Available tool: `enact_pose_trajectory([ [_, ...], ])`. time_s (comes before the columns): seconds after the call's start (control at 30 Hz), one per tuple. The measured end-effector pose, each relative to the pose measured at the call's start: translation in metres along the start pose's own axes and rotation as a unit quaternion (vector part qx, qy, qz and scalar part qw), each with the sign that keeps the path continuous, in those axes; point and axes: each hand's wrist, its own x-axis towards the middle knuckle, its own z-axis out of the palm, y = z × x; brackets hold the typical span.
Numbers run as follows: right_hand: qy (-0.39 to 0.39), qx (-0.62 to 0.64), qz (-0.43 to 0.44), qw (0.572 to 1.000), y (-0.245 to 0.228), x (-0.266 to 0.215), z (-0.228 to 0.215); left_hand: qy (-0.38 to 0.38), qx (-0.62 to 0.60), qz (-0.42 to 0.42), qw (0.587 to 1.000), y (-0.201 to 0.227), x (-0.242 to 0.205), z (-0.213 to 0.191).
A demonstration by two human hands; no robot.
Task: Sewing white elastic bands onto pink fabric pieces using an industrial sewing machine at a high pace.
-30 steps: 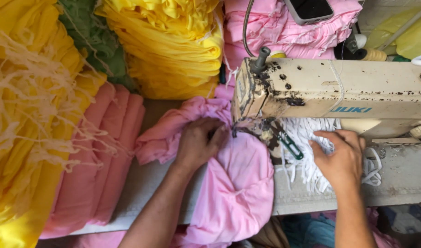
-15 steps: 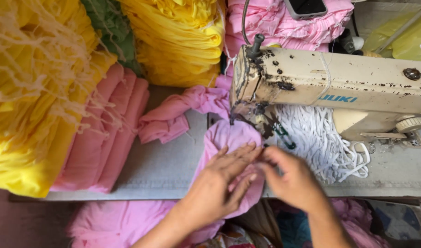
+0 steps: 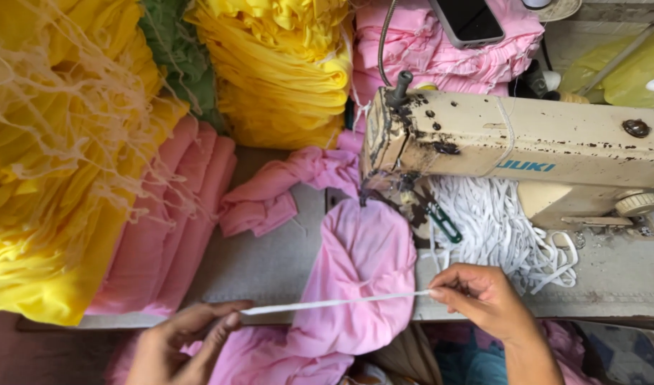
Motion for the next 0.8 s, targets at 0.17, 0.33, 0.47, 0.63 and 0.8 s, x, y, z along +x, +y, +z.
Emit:
enact_pose_trajectory([
  [0.17,0.089,0.096,0.014,0.991,0.029,0.001,0.018,0.268,-0.178,-0.140,0.936,-0.052,0.004,0.040],
  [0.33,0.151,0.428,-0.015,0.891,0.051,0.016,0.045,0.246,-0.706,-0.224,0.625,-0.092,0.022,0.070],
  [0.47,0.171,0.593,0.028,0.787,0.087,0.027,0.051,0.267,-0.710,-0.246,0.604,-0.064,0.041,0.079],
  [0.63,0.038,0.742,-0.037,0.669,0.074,0.025,0.043,0.242,-0.764,-0.155,0.578,-0.080,0.045,0.093],
  [0.8,-0.059,0.573,-0.006,0.817,0.046,0.025,0.050,0.043,-0.417,-0.206,0.884,-0.033,0.053,0.089],
])
